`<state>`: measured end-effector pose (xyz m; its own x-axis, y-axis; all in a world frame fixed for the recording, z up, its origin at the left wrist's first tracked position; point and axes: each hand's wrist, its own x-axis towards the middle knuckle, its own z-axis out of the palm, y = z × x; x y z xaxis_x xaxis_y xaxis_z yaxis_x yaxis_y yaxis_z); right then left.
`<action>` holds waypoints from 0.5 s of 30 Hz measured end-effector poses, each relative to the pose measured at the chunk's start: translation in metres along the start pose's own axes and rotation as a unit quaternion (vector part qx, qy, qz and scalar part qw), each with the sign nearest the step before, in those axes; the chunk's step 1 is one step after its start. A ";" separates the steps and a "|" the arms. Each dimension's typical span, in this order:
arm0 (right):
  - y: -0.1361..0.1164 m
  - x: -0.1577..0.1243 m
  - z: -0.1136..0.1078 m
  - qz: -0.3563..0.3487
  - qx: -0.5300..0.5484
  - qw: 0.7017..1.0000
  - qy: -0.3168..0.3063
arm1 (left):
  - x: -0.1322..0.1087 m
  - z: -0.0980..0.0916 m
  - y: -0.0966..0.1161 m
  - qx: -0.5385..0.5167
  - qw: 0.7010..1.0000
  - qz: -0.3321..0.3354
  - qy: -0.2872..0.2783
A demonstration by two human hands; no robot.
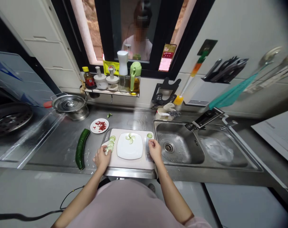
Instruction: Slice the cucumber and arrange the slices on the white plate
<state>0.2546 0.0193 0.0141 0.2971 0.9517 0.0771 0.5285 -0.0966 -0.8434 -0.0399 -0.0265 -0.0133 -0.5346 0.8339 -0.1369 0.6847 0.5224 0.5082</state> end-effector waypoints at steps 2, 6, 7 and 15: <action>0.000 -0.002 0.000 0.001 -0.002 1.000 -0.003 | -0.002 0.002 -0.004 0.011 1.000 -0.006 -0.003; -0.001 -0.004 0.003 0.011 -0.005 1.000 -0.008 | -0.002 0.006 -0.009 0.021 1.000 -0.013 -0.004; -0.001 -0.004 0.003 0.013 -0.006 1.000 -0.010 | -0.002 0.007 -0.009 0.022 1.000 -0.013 -0.005; -0.005 -0.006 0.008 0.009 0.005 1.000 -0.011 | 0.001 0.009 -0.009 0.010 1.000 -0.004 -0.001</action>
<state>0.2439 0.0167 0.0133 0.2889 0.9560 0.0507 0.5157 -0.1108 -0.8496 -0.0425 -0.0285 -0.0258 -0.5399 0.8296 -0.1425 0.6899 0.5331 0.4897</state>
